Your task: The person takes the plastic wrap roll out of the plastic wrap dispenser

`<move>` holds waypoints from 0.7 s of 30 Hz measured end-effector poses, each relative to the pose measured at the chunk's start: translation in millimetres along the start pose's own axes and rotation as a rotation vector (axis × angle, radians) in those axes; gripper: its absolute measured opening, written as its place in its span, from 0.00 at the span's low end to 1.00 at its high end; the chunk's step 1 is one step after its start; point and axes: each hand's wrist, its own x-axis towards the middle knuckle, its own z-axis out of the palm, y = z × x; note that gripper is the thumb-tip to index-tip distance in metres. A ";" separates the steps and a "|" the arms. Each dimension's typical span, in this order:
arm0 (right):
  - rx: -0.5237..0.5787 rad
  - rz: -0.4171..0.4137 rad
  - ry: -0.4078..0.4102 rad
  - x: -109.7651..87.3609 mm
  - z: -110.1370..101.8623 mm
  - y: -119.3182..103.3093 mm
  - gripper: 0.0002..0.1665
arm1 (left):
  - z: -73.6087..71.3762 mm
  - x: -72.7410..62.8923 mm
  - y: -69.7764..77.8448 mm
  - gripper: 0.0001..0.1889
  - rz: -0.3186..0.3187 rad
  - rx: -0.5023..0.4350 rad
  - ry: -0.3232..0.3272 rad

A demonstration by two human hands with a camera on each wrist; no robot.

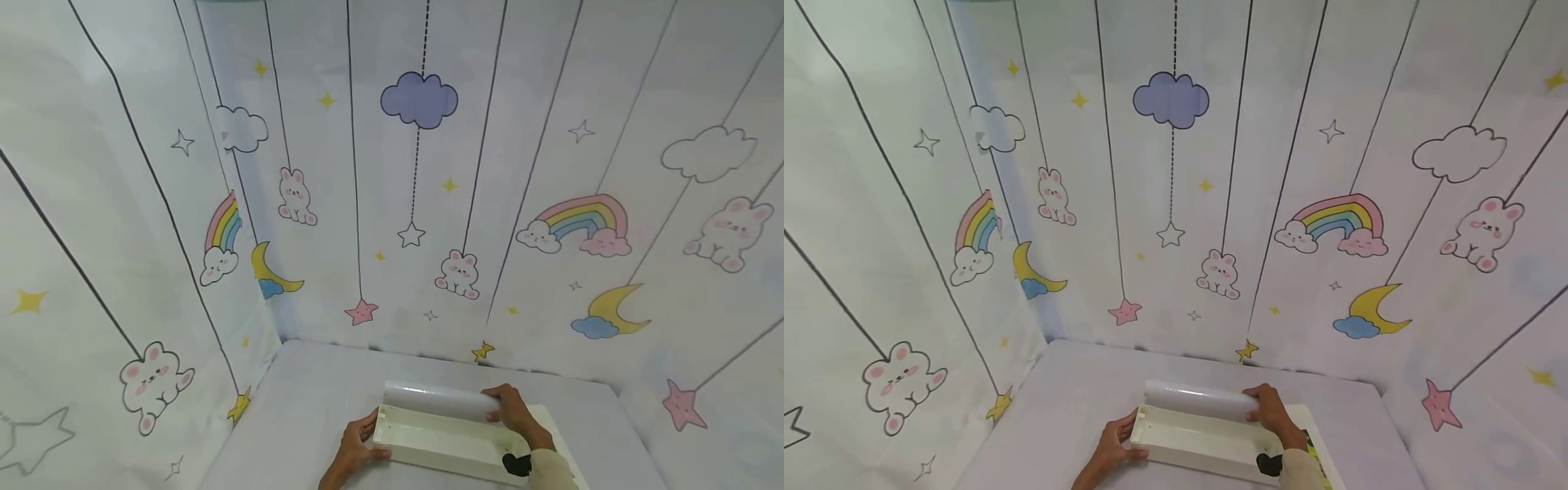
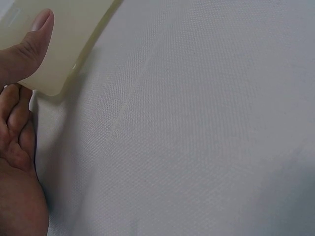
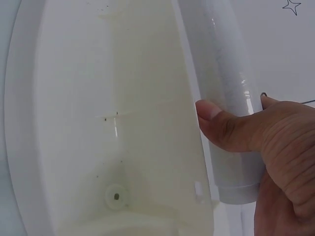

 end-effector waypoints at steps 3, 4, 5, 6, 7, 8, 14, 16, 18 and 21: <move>0.012 0.025 0.016 0.6 2.0 0.8 0.33 | 0.6 -1.0 1.3 0.56 0.056 0.026 -0.009; 0.013 0.025 0.021 0.6 2.4 0.8 0.33 | 0.7 -1.0 1.9 0.56 0.061 0.025 -0.010; 0.017 0.023 0.024 0.7 2.6 0.1 0.33 | 0.7 -1.0 2.2 0.56 0.056 0.018 -0.012; 0.018 0.023 0.027 0.6 3.0 -0.5 0.33 | 0.7 -0.8 2.4 0.57 0.053 0.014 -0.013; 0.021 0.021 0.030 0.6 3.2 -1.1 0.33 | 0.6 -0.5 2.7 0.57 0.046 0.007 -0.014; 0.015 0.009 0.031 0.4 3.2 -2.1 0.33 | 0.5 -0.1 2.5 0.58 0.020 -0.015 -0.011; 0.016 0.034 0.033 1.1 2.7 -6.5 0.32 | -0.3 2.2 -0.6 0.60 0.008 -0.017 -0.011; 0.027 0.052 0.019 1.9 2.4 -7.9 0.33 | -0.7 2.4 -1.9 0.59 0.011 -0.006 -0.013; 0.037 0.060 0.007 3.0 2.0 -9.0 0.33 | -1.0 2.2 -2.8 0.58 0.020 0.008 -0.013; 0.040 0.058 -0.004 5.0 2.2 -7.7 0.34 | -1.0 1.6 -2.4 0.56 0.062 0.045 -0.018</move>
